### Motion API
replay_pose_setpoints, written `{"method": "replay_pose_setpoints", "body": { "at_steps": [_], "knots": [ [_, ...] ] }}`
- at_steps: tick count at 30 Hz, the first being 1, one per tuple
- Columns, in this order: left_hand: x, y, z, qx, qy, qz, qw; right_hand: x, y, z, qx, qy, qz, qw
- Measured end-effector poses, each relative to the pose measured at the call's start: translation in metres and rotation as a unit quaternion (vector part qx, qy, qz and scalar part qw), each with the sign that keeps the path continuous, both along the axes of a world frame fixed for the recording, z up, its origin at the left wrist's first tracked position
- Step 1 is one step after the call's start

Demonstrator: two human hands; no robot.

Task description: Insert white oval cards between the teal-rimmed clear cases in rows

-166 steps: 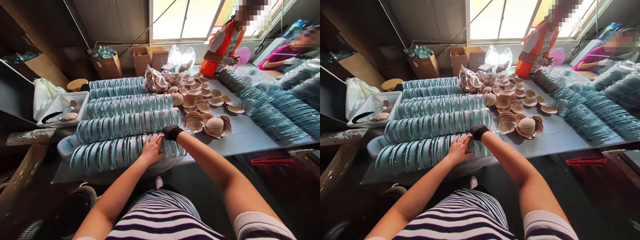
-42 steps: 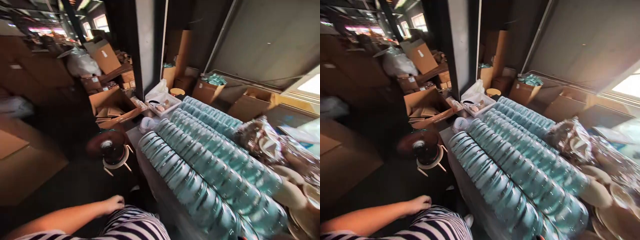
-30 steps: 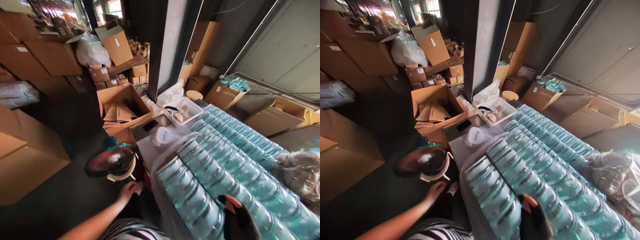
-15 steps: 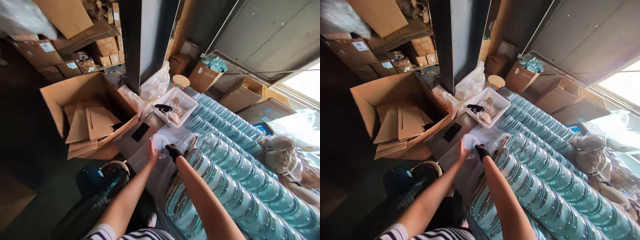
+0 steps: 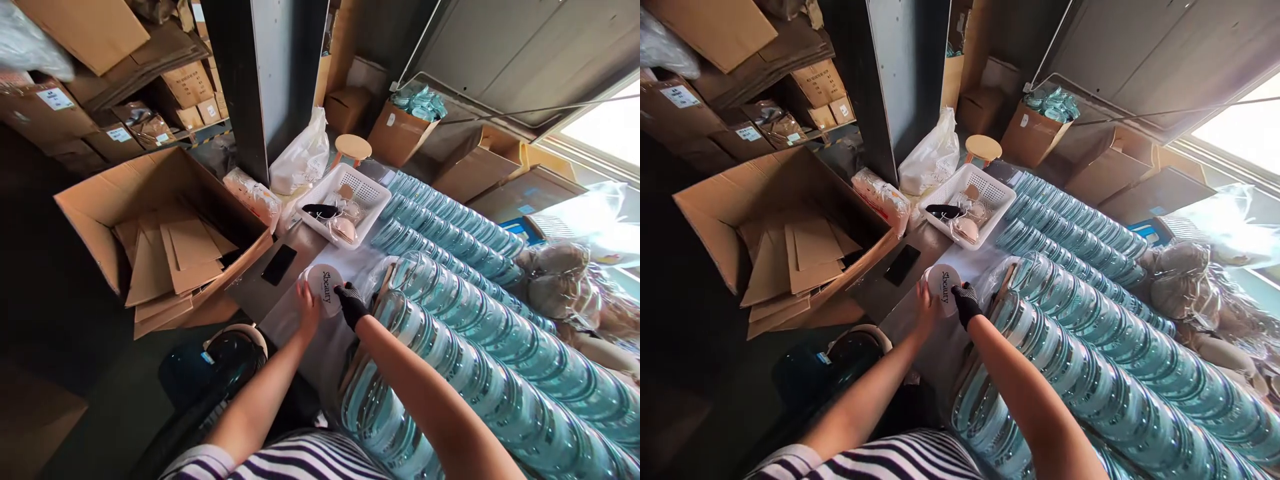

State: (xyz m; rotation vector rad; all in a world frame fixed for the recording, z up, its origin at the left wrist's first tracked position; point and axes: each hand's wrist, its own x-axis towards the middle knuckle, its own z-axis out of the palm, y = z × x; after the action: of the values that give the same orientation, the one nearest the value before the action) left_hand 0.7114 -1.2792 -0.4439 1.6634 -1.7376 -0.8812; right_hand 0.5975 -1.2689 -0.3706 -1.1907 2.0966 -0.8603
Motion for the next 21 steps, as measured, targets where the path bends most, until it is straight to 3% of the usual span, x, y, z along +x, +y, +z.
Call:
{"method": "replay_pose_setpoints", "body": {
  "at_steps": [2, 4, 7, 10, 13, 17, 21],
  "knots": [
    [0.005, -0.003, 0.007, 0.005, 0.003, 0.013, 1.0, 0.003, -0.002, 0.019, 0.0, 0.015, 0.008, 1.0],
    [0.013, -0.009, 0.017, -0.012, 0.024, 0.043, 0.999, 0.005, -0.004, 0.041, -0.004, 0.104, 0.065, 0.992],
    [0.024, -0.019, 0.033, -0.083, 0.095, 0.082, 0.989, 0.008, -0.006, 0.065, -0.001, 0.269, 0.214, 0.939],
    [0.025, -0.026, 0.041, -0.11, 0.156, 0.041, 0.981, 0.011, -0.006, 0.065, 0.001, 0.316, 0.281, 0.906],
    [0.017, -0.029, 0.039, -0.081, 0.198, -0.011, 0.977, 0.01, -0.006, 0.052, -0.039, 0.316, 0.25, 0.915],
    [0.007, -0.035, 0.031, -0.063, 0.255, -0.008, 0.965, 0.007, -0.013, 0.046, -0.061, 0.305, 0.237, 0.92],
    [0.01, -0.047, 0.034, -0.05, 0.305, -0.008, 0.951, 0.013, -0.024, 0.062, 0.069, 0.295, 0.276, 0.912]
  ]
}}
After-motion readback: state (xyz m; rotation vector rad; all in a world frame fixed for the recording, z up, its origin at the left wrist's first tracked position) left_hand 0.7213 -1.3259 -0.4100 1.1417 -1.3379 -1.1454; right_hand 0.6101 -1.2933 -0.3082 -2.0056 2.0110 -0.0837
